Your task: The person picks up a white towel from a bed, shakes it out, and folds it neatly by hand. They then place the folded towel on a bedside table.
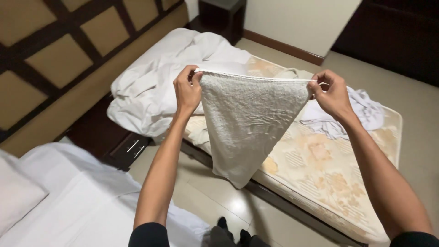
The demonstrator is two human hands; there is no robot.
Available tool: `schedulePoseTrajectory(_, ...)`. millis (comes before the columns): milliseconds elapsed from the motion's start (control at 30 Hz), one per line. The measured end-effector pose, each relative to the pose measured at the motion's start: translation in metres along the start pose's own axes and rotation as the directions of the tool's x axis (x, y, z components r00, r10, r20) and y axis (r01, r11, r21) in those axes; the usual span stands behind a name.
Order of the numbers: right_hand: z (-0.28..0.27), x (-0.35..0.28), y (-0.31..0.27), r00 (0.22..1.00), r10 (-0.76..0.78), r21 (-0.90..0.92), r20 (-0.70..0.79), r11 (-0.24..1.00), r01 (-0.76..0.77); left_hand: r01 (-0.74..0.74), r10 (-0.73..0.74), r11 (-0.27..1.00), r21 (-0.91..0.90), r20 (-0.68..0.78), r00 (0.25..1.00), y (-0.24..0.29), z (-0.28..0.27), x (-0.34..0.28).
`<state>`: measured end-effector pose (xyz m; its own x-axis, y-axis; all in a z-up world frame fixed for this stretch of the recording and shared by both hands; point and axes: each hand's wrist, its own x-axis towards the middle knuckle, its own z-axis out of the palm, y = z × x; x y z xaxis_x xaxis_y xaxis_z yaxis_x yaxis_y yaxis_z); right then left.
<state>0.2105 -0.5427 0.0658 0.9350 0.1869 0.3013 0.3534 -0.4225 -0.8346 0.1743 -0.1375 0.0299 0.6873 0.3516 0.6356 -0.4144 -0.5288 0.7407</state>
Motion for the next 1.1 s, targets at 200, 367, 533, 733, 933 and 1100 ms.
schedulePoseTrajectory(200, -0.029, 0.012, 0.046, 0.989, 0.032, -0.023, -0.147, 0.999, -0.036, -0.055, 0.066, 0.994, -0.096, 0.119, 0.991, -0.015, 0.077, 0.046)
schedulePoseTrajectory(367, -0.029, 0.034, 0.061, 0.939, 0.153, -0.095, -0.308, 0.977, -0.19, -0.018, 0.073, 0.982, -0.188, 0.288, 0.955, -0.055, 0.153, 0.097)
schedulePoseTrajectory(533, -0.028, 0.066, 0.12, 0.874, 0.14, -0.14, -0.465, 0.963, -0.229, 0.028, 0.086, 0.962, -0.272, 0.4, 0.912, -0.11, 0.235, 0.131)
schedulePoseTrajectory(733, -0.035, 0.086, 0.163, 0.84, 0.026, -0.365, -0.543, 0.893, -0.263, 0.083, 0.041, 0.975, -0.207, 0.53, 0.847, -0.138, 0.306, 0.15)
schedulePoseTrajectory(933, -0.045, 0.108, 0.18, 0.773, 0.238, -0.257, -0.588, 0.851, -0.458, 0.032, 0.083, 0.98, -0.196, 0.55, 0.831, -0.142, 0.358, 0.161)
schedulePoseTrajectory(1100, -0.056, 0.145, 0.225, 0.699, 0.432, -0.078, -0.57, 0.819, -0.569, 0.161, -0.025, 0.971, -0.177, 0.597, 0.802, -0.161, 0.417, 0.164)
